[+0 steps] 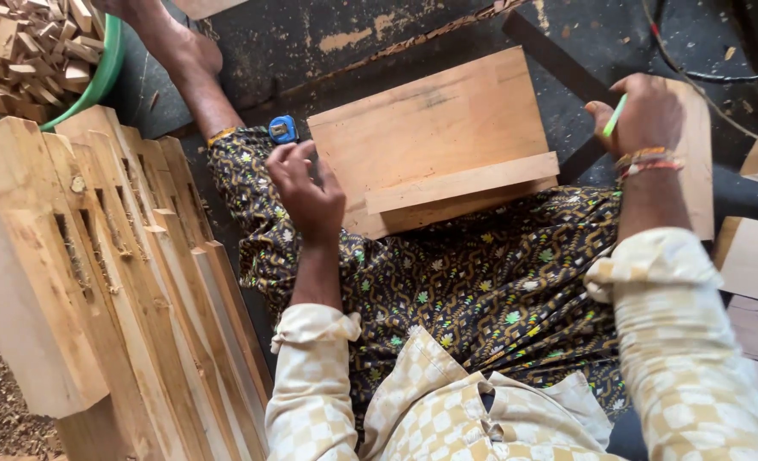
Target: The person marks wood pieces using a square and a pencil. The person handles several wooden boards on the floor, positioning a square tool against them to draw guide lines with a pencil and measuring distances with a tape measure.
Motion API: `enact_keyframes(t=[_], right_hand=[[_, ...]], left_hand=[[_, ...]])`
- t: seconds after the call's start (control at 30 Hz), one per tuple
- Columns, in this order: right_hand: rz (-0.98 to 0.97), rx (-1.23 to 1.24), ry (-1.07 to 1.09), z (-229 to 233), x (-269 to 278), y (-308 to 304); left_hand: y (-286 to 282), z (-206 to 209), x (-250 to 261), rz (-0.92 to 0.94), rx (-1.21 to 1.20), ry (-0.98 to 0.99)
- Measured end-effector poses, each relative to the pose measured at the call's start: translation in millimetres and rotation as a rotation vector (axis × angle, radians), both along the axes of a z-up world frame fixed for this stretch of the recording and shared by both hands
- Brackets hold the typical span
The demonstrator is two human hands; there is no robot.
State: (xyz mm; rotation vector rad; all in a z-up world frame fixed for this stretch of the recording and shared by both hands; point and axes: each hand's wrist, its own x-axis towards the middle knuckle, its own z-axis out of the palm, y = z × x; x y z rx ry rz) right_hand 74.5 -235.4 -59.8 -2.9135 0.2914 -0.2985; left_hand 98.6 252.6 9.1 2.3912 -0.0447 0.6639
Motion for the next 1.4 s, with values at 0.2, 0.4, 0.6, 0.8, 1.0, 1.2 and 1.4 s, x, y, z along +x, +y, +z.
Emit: enact_keyframes(t=[0.2,0.4,0.6,0.8,1.0,1.2,1.4], right_hand=[[0.048,0.326,-0.417,44.2,-51.6,51.1],[-0.164,0.703,-0.581,123.1,-142.3,126.0],[-0.177,1.099,-0.533,158.3,-180.3,147.9],[-0.080,1.620,-0.515,153.8,-163.6,178.2],[0.173,1.051,-0.469,116.8,-110.5,183.6],[0.437,0.390,-0.325,113.6,-89.0,190.6],[0.380,0.531,-0.282,89.9,-86.1,187.1]], left_hand=[[-63.5,20.6,-55.1,-0.505,0.310,-0.125],[-149.5,83.7,-126.6,-0.651,0.201,-0.064],[-147.3,77.5,-113.3,-0.771,0.167,0.059],[-115.5,60.0,-119.9,-0.764,-0.002,-0.004],[-78.0,33.7,-102.4,-0.408,0.346,0.000],[-75.3,-1.5,-110.0,-0.298,0.468,0.164],[-87.3,2.9,-86.1,-0.435,0.857,-0.006]])
